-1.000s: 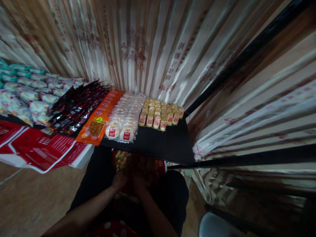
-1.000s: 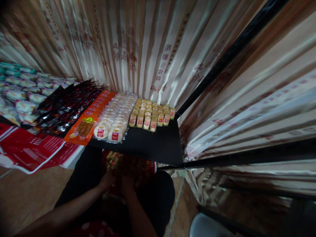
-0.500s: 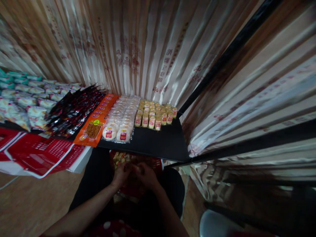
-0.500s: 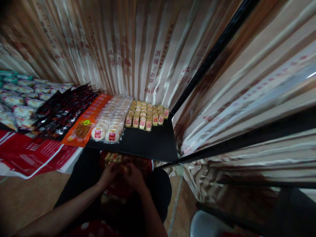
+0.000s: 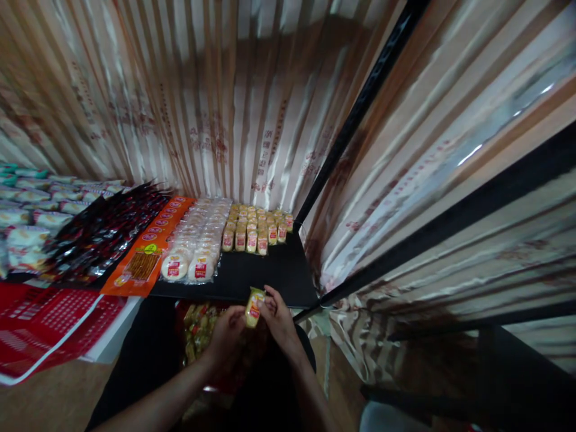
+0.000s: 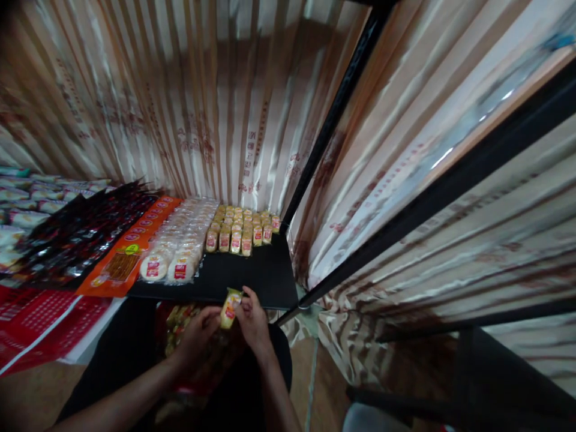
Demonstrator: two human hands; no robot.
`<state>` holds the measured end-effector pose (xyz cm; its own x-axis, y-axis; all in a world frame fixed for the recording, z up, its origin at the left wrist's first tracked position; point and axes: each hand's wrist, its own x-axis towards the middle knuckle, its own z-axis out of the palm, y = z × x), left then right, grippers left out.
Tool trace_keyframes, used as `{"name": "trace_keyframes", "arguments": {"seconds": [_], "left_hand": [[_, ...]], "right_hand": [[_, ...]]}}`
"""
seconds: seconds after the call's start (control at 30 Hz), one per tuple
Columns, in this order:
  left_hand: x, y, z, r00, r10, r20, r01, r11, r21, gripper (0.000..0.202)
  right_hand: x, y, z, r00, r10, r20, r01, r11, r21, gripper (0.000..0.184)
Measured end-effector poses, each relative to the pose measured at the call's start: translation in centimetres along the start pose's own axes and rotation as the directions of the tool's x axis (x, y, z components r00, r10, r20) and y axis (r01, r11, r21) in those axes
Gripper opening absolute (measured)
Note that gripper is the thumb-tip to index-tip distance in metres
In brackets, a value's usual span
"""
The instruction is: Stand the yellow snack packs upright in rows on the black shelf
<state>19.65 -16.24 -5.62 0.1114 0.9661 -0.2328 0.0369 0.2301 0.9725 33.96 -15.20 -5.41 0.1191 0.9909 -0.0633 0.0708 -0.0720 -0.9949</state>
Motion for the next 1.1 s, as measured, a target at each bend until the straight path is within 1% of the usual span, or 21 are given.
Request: {"name": "trace_keyframes", "arguments": {"seconds": [0.1,0.13,0.2,0.3,0.37,0.47,0.53,0.63,0.7,0.77,0.9,1.0,1.1], "left_hand": [[1.1,0.9,1.3,0.999,-0.018,-0.038,0.017,0.999,-0.037,0.025],[1.6,0.9,1.8,0.999,-0.007,-0.052,0.004,0.999,-0.045,0.025],[2.8,0.8,2.7,0.997,0.033,-0.068,-0.037,0.998,-0.044,0.021],[4.6,0.5,4.3,0.995,0.078,-0.061,-0.08,0.997,-0.022,0.012],[5.9,0.5,5.2,0.996,0.072,-0.044,-0.073,0.997,-0.001,0.012],[7.7,1.1,6.4,0.998,0.064,-0.016,-0.062,0.994,0.094,0.021],[8.7,1.8,7.0,0.995,0.084,-0.054,-0.071,0.976,0.205,0.027],[10.0,3.0,7.9,0.978,0.172,-0.117,-0.125,0.936,0.329,0.035],[10.7,3.7,8.5,0.967,0.231,-0.104,-0.181,0.918,0.354,0.039],[11.4,4.2,9.1,0.964,0.254,-0.079,-0.213,0.914,0.346,0.039],[13.0,4.4,10.1,0.973,0.226,-0.051,-0.205,0.943,0.263,0.039],[14.2,4.2,10.6,0.981,0.19,-0.037,-0.179,0.962,0.206,0.039],[15.3,4.0,10.8,0.983,0.174,-0.059,-0.162,0.972,0.169,0.04]], "right_hand": [[0.0,0.7,0.4,0.979,-0.06,-0.196,0.053,0.998,-0.042,0.047],[0.0,0.7,0.5,0.967,-0.08,-0.242,0.062,0.995,-0.078,0.046],[0.1,0.9,0.3,0.953,-0.105,-0.283,0.07,0.989,-0.131,0.041],[1.1,1.1,-0.3,0.955,-0.109,-0.276,0.073,0.988,-0.137,0.033],[2.4,1.4,-1.0,0.952,-0.103,-0.29,0.067,0.989,-0.13,0.033],[4.7,1.9,-2.3,0.937,-0.109,-0.331,0.068,0.989,-0.133,0.033],[6.6,2.2,-3.2,0.928,-0.122,-0.353,0.079,0.988,-0.133,0.033],[9.4,2.4,-4.3,0.909,-0.155,-0.387,0.094,0.981,-0.172,0.034],[11.2,2.5,-4.9,0.898,-0.178,-0.401,0.094,0.971,-0.22,0.034],[12.8,2.4,-5.1,0.895,-0.194,-0.401,0.092,0.961,-0.259,0.033],[15.4,2.0,-5.2,0.898,-0.216,-0.383,0.093,0.945,-0.314,0.033],[16.6,1.5,-4.9,0.904,-0.228,-0.361,0.095,0.932,-0.35,0.033],[17.3,1.1,-4.6,0.918,-0.243,-0.313,0.115,0.92,-0.376,0.032]]}}
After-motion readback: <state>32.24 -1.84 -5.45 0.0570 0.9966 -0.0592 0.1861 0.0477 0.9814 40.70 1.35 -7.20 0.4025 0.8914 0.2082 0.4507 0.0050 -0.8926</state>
